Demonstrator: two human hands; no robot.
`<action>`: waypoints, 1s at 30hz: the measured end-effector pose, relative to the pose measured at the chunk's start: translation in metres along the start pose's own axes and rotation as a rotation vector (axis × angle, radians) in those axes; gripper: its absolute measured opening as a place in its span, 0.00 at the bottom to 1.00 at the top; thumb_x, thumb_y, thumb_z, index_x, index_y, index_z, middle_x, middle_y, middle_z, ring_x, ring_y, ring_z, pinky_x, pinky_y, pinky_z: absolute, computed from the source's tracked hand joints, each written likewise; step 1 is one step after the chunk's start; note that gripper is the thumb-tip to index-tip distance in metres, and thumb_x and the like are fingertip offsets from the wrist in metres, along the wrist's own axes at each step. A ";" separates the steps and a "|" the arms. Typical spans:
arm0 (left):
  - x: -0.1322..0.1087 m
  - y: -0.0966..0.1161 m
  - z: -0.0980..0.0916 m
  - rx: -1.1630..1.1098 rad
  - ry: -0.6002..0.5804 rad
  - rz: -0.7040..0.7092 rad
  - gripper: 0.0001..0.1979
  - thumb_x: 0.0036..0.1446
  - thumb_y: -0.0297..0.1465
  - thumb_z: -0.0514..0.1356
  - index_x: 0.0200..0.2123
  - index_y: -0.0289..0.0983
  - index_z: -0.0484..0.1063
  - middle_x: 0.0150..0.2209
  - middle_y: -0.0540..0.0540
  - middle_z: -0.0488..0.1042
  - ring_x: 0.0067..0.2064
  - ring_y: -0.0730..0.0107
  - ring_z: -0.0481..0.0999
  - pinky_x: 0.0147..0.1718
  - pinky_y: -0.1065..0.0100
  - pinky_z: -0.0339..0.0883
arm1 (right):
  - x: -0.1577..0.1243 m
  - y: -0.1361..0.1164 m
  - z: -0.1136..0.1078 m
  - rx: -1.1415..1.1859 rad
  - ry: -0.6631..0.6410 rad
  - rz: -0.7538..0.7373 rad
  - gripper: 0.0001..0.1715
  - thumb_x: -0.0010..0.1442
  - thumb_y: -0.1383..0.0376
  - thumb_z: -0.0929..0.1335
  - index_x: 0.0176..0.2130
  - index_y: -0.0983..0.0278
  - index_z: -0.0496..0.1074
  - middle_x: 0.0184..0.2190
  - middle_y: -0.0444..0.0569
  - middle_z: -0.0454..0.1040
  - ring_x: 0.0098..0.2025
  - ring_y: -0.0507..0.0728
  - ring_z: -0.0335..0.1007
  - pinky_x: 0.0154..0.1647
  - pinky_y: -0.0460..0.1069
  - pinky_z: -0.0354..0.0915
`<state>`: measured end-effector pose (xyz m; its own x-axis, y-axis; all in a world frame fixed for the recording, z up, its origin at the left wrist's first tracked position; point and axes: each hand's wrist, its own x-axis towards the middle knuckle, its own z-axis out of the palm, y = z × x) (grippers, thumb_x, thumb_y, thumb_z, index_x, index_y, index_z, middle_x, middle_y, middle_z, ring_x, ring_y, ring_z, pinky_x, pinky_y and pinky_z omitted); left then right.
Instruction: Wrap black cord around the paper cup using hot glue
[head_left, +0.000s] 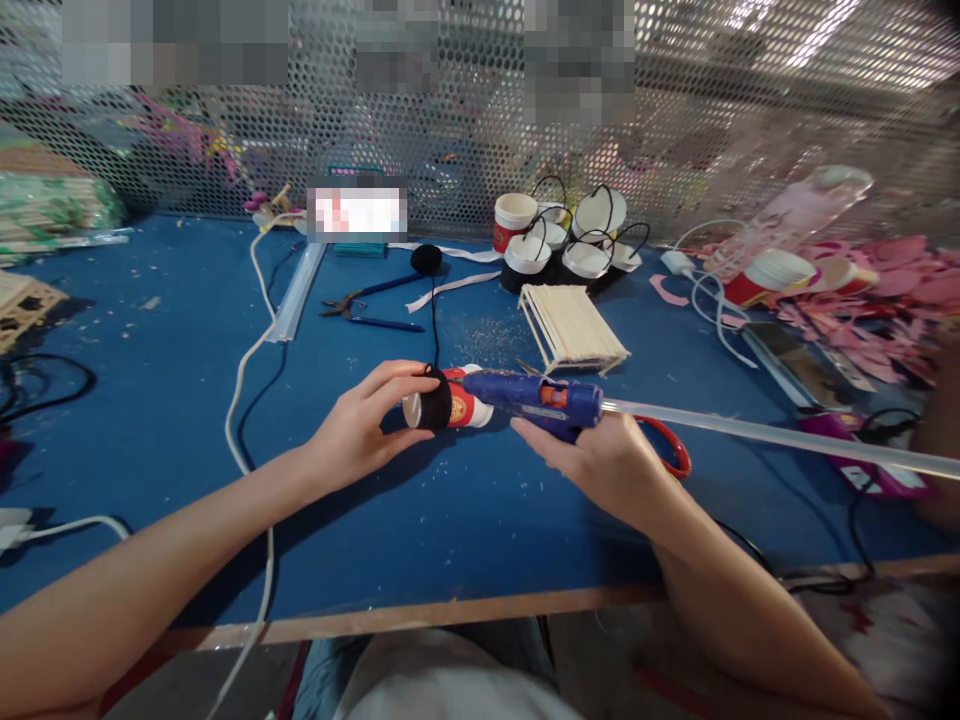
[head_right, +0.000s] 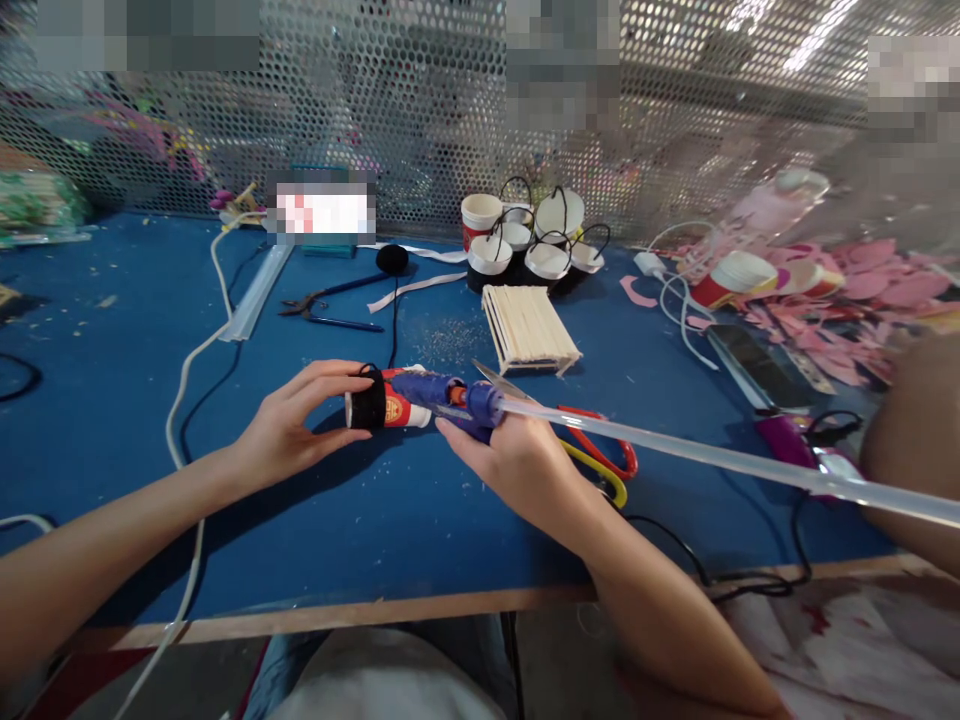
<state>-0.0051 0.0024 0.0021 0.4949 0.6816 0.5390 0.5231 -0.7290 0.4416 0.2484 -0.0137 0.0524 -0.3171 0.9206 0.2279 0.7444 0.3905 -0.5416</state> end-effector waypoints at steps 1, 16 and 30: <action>0.000 0.000 0.000 0.008 -0.005 0.016 0.21 0.52 0.29 0.63 0.50 0.37 0.63 0.51 0.38 0.67 0.53 0.62 0.68 0.51 0.59 0.66 | 0.001 -0.001 0.000 0.017 0.005 0.012 0.14 0.52 0.55 0.65 0.30 0.61 0.74 0.16 0.49 0.67 0.28 0.60 0.69 0.28 0.52 0.64; 0.001 0.002 0.002 -0.310 0.006 -0.178 0.24 0.49 0.32 0.65 0.50 0.37 0.65 0.49 0.40 0.67 0.49 0.61 0.71 0.44 0.61 0.72 | -0.004 0.004 0.001 -0.285 0.029 -0.247 0.13 0.57 0.64 0.63 0.33 0.64 0.77 0.11 0.45 0.61 0.22 0.56 0.65 0.23 0.49 0.60; 0.008 0.002 -0.004 -0.652 -0.010 -0.755 0.28 0.43 0.38 0.67 0.48 0.38 0.64 0.34 0.45 0.77 0.34 0.61 0.79 0.33 0.61 0.74 | -0.012 0.007 -0.001 -0.514 0.086 -0.571 0.25 0.61 0.72 0.55 0.37 0.60 0.78 0.09 0.43 0.55 0.15 0.52 0.52 0.20 0.48 0.48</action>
<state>-0.0031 0.0065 0.0103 0.1972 0.9790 -0.0509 0.2213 0.0061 0.9752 0.2585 -0.0221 0.0468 -0.7029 0.5645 0.4328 0.6650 0.7375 0.1181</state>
